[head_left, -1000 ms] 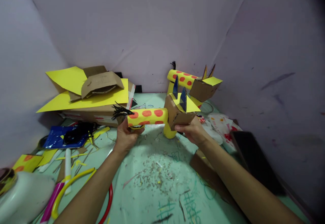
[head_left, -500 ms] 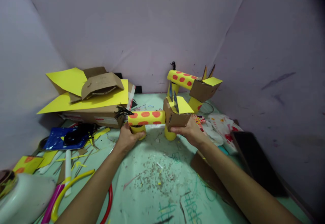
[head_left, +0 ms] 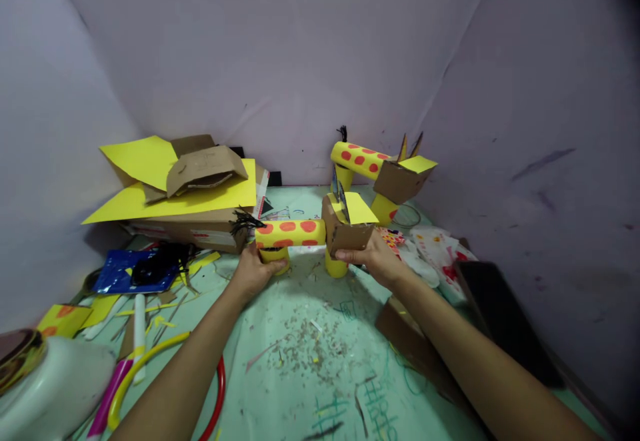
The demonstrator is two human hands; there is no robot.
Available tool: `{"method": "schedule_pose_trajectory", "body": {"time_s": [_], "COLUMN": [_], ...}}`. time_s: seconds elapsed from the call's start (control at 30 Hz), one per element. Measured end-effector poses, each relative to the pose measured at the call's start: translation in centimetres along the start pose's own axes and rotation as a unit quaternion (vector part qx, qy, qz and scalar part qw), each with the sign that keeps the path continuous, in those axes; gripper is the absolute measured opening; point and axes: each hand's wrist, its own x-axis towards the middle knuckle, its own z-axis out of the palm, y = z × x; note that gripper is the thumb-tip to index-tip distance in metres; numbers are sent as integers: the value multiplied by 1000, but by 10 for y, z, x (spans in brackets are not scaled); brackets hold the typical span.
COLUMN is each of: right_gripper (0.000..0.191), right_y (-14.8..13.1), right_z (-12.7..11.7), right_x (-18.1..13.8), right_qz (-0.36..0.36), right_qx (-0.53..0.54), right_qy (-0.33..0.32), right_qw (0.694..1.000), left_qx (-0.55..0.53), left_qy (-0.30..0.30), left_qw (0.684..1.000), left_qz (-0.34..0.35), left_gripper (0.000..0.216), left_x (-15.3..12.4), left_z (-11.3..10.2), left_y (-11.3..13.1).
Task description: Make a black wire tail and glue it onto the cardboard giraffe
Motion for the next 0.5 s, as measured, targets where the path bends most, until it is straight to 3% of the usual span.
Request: {"method": "schedule_pose_trajectory", "body": {"time_s": [0.17,0.37,0.5], "right_gripper": [67,76,78], "right_y": [-1,1,4], "right_z": [0,-3,-8], "right_x": [-1,-3,-4], "right_qz": [-18,-24,-1], "right_qx": [-12,-41,-48], "right_qy": [-18,-14,-17], "right_qw": [1000,999,999], "left_qx": [-16,-65,-37], "left_qy": [-13,-83,-101], "left_qw": [1000,994,994], "left_qz": [2,-8,-25], "left_gripper": [40,62,55], "left_x": [-1,-2,-6], "left_z": [-2,-8,-12], "left_y": [-1,13,15]}}
